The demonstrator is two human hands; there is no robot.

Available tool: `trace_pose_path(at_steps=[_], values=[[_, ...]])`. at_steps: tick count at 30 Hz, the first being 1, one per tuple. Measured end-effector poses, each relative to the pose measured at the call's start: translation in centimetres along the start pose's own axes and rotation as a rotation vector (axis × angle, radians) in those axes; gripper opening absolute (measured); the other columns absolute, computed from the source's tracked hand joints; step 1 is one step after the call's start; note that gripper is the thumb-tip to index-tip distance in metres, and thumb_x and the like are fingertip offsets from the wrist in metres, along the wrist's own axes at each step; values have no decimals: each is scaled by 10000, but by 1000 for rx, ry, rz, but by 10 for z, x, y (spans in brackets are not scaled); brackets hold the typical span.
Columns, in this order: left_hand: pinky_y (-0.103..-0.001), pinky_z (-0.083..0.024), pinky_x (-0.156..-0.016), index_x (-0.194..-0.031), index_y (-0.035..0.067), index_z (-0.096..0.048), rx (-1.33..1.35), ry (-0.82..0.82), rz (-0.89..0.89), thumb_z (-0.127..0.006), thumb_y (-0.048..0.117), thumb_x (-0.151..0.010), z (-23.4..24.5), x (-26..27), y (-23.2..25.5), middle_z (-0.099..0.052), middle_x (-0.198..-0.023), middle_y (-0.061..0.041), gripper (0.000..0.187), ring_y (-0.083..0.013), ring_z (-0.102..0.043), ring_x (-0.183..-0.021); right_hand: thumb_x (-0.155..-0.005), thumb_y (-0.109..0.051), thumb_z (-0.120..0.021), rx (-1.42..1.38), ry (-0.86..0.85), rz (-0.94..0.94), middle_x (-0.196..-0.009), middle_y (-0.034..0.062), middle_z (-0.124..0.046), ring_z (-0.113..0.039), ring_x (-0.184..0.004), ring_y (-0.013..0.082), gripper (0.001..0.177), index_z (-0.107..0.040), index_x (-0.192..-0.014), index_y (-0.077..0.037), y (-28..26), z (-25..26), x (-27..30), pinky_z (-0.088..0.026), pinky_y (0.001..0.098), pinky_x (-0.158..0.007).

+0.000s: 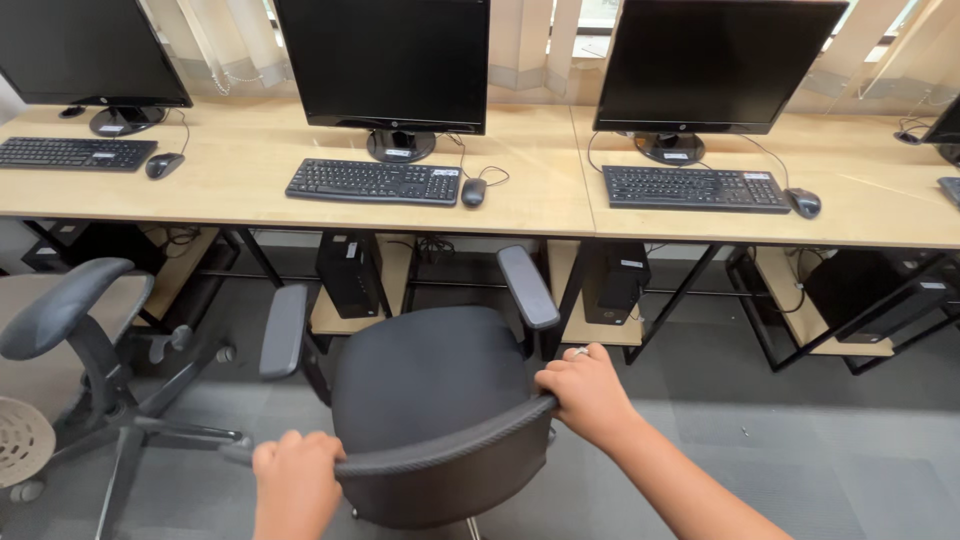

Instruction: The person moves several office chairs from a central cluster to individual computer workstations. They pull each chair by the backrest, position it under a desk, and adjust its alignment. The person also briefly adjusts a computer monitor and keyboard at one of the stations.

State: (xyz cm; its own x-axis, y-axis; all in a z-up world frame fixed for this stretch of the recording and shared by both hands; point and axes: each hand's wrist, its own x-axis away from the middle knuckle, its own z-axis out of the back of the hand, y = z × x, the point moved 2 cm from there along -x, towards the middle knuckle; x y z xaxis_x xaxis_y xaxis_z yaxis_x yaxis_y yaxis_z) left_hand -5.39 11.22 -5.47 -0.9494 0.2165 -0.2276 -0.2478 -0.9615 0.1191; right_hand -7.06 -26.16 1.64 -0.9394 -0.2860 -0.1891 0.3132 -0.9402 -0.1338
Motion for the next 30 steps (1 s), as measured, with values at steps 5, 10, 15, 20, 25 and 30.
trace_pose_path(at_steps=[5,10,15,20,25,30], values=[[-466,-345,-941,-813,225,-749,-4,-5,68,-742,7,-615,11,1,3,-677,-807,82,294,-172,-611,-892,-629,-210,-860,56,10,27,-783,-10,-683,-615,-912,246,215,-689,-747,-155,7,-6,-22,-410,424,-807],[-464,-337,-960,-799,207,-746,71,50,-55,-725,-45,-611,21,-21,-23,-683,-792,79,315,-180,-609,-874,-588,-198,-868,67,30,-19,-786,0,-665,-605,-875,257,268,-664,-757,-153,-10,-15,-21,-412,420,-802],[-442,-396,-940,-781,199,-772,41,56,-172,-745,-31,-593,23,-60,-57,-706,-802,37,298,-240,-615,-905,-563,-184,-866,106,268,68,-725,22,-598,-589,-792,258,328,-604,-753,-129,-47,-20,0,-400,441,-753],[-395,-434,-921,-767,173,-766,39,12,-174,-762,4,-644,26,-74,-59,-703,-781,36,209,-233,-616,-860,-571,-168,-851,122,286,39,-709,21,-564,-574,-771,248,328,-576,-744,-126,-58,-27,4,-402,441,-776],[-398,-434,-893,-775,176,-760,73,53,-168,-730,-25,-660,25,-63,-46,-699,-771,48,234,-228,-618,-854,-582,-109,-830,150,273,9,-717,11,-574,-578,-785,247,293,-587,-743,-133,-43,-28,3,-392,443,-785],[-408,-427,-920,-789,185,-766,92,18,-125,-737,-4,-639,27,-57,-46,-706,-755,67,243,-209,-624,-841,-570,-87,-832,148,220,0,-746,0,-603,-591,-821,241,304,-614,-775,-141,-35,-27,-9,-385,437,-818]])
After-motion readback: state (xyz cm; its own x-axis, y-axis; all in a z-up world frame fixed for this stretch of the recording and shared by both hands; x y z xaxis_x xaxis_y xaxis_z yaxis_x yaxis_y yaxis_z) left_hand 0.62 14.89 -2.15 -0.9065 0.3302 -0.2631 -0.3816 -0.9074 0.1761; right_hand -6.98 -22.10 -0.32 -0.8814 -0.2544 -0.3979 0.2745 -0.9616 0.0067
